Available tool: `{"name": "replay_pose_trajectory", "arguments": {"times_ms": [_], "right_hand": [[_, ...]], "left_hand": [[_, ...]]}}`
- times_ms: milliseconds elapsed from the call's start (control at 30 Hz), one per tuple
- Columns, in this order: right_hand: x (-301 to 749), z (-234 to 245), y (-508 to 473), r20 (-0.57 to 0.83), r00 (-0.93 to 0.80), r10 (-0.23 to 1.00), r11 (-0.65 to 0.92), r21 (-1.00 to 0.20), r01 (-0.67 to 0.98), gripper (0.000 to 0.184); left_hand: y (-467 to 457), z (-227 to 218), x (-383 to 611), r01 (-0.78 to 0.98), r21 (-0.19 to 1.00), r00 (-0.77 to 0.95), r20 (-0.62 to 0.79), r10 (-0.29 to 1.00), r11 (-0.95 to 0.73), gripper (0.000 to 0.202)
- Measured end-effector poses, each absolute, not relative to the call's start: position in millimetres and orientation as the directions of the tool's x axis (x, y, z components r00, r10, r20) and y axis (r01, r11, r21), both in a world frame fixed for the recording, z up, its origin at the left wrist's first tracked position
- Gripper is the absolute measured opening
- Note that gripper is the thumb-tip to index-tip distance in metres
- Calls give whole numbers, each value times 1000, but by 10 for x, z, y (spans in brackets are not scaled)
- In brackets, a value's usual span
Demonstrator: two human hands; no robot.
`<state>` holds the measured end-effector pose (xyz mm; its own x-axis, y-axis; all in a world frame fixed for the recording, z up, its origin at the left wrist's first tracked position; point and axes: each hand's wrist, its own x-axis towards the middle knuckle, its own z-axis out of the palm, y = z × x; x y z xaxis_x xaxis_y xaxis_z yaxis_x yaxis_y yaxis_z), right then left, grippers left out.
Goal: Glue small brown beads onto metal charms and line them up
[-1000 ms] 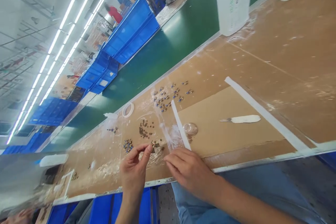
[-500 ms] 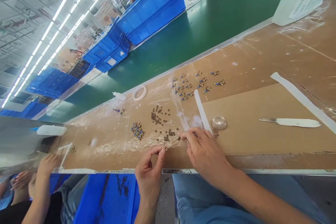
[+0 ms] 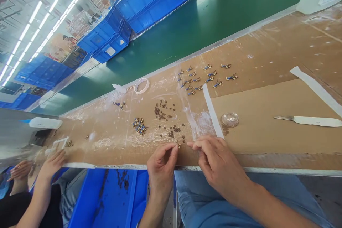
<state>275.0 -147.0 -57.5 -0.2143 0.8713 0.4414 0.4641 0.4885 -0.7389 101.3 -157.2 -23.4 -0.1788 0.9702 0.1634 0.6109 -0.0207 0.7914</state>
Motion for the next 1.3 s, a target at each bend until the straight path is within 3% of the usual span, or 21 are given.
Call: {"name": "replay_pose_trajectory", "arguments": {"times_ms": [200,367,700,1300], "right_hand": [[2735,-549,-1460,452,-212,866,496,-724,481,29],[2728,-565,-1457,463,-214,860,504,-709,494,28],[2728,-569,-1461,461,-193,866,492,-720,489,27],[2729,-571,-1450,458,-200,866,488,-689,535,24]], "left_hand": [[-1461,-232,1019,681,726,-60,181,982,-92,8],[-1324,-139,948,726,659,136,144,980,-198,11],[-1123,-13,864,765,476,419,144,896,-434,12],[-1087,22,935,782,382,475,145,868,-492,12]]}}
